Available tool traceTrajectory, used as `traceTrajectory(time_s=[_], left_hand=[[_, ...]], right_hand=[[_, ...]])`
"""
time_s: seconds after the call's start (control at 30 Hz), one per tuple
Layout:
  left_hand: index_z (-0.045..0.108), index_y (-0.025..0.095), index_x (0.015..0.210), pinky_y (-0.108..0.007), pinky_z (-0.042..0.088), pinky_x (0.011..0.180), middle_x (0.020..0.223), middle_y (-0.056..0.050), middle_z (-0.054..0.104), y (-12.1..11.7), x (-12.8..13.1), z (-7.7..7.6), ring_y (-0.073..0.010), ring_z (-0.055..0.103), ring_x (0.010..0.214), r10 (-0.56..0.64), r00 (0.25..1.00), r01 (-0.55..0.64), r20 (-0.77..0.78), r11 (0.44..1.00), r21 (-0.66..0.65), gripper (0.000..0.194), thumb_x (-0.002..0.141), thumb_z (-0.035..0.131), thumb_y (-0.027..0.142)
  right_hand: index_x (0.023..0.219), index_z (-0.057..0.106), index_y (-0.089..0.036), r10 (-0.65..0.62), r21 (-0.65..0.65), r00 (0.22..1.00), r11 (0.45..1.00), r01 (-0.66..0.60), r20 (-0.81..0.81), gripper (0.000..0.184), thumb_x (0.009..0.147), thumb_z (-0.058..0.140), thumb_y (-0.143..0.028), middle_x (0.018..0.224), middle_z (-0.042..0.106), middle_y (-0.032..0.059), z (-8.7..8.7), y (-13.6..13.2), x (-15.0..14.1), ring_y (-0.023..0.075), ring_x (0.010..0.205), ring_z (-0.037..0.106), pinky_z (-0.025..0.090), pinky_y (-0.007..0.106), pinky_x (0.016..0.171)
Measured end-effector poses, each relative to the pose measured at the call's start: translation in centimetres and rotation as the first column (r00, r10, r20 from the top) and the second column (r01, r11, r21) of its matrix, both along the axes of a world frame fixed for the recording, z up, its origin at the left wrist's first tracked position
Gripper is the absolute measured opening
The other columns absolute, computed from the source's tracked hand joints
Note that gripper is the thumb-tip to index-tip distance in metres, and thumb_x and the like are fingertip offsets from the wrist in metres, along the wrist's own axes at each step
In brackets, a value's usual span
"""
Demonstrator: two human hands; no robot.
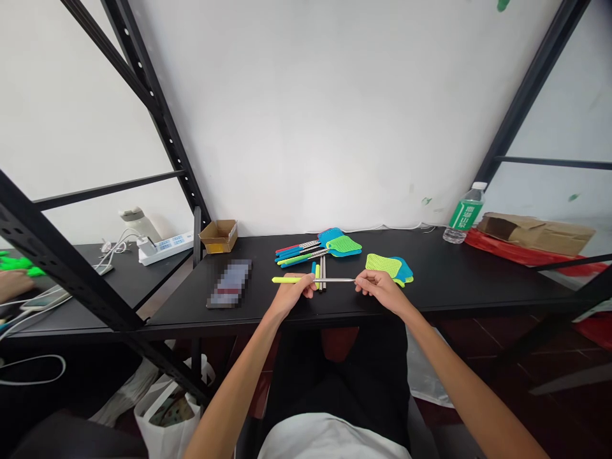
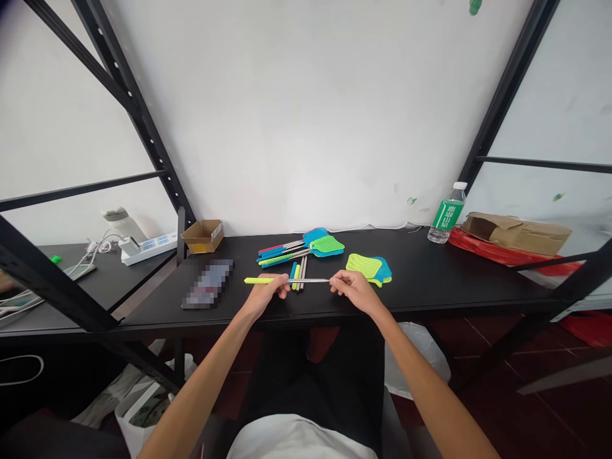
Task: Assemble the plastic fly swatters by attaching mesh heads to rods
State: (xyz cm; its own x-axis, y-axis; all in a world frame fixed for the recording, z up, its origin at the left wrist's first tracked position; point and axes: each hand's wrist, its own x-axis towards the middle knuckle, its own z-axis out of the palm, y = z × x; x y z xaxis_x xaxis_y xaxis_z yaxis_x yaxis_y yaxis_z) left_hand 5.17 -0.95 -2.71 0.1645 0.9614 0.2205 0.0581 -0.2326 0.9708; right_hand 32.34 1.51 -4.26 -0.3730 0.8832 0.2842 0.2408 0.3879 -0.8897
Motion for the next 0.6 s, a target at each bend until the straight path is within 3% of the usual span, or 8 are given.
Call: traceTrajectory(time_s=[0.43,0.6], left_hand=[[0.068,0.015,0.061,-0.025,0.042,0.056,0.053,-0.003,0.059,0.04,0.04,-0.10,-0.0130,0.053,0.053,0.008,1.000,-0.008,0.000,1.000,0.002,0.039,0.085,0.060,0.045],[0.068,0.015,0.061,-0.025,0.042,0.057,0.053,-0.003,0.060,-0.11,0.02,0.05,-0.0125,0.053,0.053,0.005,0.999,-0.004,0.038,1.000,-0.013,0.040,0.086,0.059,0.045]], right_hand=[[0.080,0.067,-0.018,-0.015,0.008,1.000,1.000,0.015,0.016,0.043,0.089,0.053,-0.057,0.073,0.068,0.0065,-0.24,0.24,0.00,0.0172,0.064,0.057,0.044,0.029,0.057],[0.104,0.064,-0.020,-0.012,-0.031,0.999,0.999,0.011,-0.041,0.038,0.087,0.059,-0.053,0.079,0.069,0.0056,0.05,-0.04,-0.05,0.0162,0.064,0.058,0.045,0.029,0.057]])
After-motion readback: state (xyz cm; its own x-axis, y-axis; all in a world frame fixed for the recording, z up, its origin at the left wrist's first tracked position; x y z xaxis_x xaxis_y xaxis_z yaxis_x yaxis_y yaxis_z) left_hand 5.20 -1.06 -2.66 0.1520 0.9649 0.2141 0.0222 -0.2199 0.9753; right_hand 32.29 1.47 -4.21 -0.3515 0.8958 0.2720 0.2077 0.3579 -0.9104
